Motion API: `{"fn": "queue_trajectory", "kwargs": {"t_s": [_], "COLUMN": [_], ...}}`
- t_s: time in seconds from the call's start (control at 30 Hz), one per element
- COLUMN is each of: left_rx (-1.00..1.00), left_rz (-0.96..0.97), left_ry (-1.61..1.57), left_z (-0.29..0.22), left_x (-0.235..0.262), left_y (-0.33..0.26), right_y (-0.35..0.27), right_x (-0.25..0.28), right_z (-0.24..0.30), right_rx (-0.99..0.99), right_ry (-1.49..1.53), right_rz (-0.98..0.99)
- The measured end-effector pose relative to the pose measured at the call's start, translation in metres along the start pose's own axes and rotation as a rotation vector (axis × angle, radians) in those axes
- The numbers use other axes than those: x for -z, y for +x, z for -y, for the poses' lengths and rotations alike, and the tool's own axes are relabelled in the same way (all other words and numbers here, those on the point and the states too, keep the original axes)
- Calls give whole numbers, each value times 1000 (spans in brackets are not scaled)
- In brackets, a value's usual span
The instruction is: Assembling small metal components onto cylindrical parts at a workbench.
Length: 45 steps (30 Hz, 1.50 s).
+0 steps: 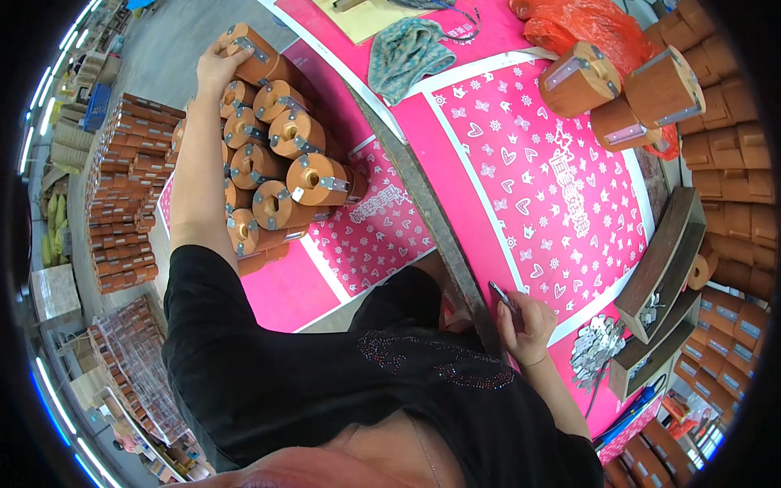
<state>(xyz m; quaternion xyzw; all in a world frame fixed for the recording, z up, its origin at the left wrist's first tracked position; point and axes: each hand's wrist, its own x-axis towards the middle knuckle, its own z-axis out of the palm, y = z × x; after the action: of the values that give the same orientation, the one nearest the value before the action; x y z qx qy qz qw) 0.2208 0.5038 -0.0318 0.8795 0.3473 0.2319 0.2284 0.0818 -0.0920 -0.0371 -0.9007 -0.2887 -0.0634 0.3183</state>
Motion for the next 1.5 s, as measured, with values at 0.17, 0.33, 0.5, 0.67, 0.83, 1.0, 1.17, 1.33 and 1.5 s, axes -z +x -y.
{"fn": "queue_trajectory", "kwargs": {"t_s": [0.17,0.33,0.5,0.67,0.83,1.0,1.17,1.33,1.5], "left_rx": [-101,-481,-861,-983,-748,-798,-711,-720,-798], "left_rz": [15,-335,287,378,324,370,611,909,686], "left_ry": [86,127,-785,-407,-525,-566,-523,-590,-548], "left_z": [2,-103,-270,-348,-344,-302,-263,-253,-264], "left_x": [10,34,-36,-121,-151,-74,3,28,32], "left_y": [12,-32,-120,-204,-232,-288,-374,-425,-458], "right_y": [1,7,-3,-7,-14,-25,-31,-32,-53], "right_x": [2,1,1,4,-6,-4,46,103,114], "right_z": [-3,-2,-9,-5,-16,-19,-17,-17,-6], "right_rx": [-29,1,-46,-72,-66,-189,-216,-169,-187], "right_ry": [20,121,129,279,384,687,1047,1067,1025], "right_rz": [-30,-17,-56,-97,-158,-266,-524,-585,-548]}}
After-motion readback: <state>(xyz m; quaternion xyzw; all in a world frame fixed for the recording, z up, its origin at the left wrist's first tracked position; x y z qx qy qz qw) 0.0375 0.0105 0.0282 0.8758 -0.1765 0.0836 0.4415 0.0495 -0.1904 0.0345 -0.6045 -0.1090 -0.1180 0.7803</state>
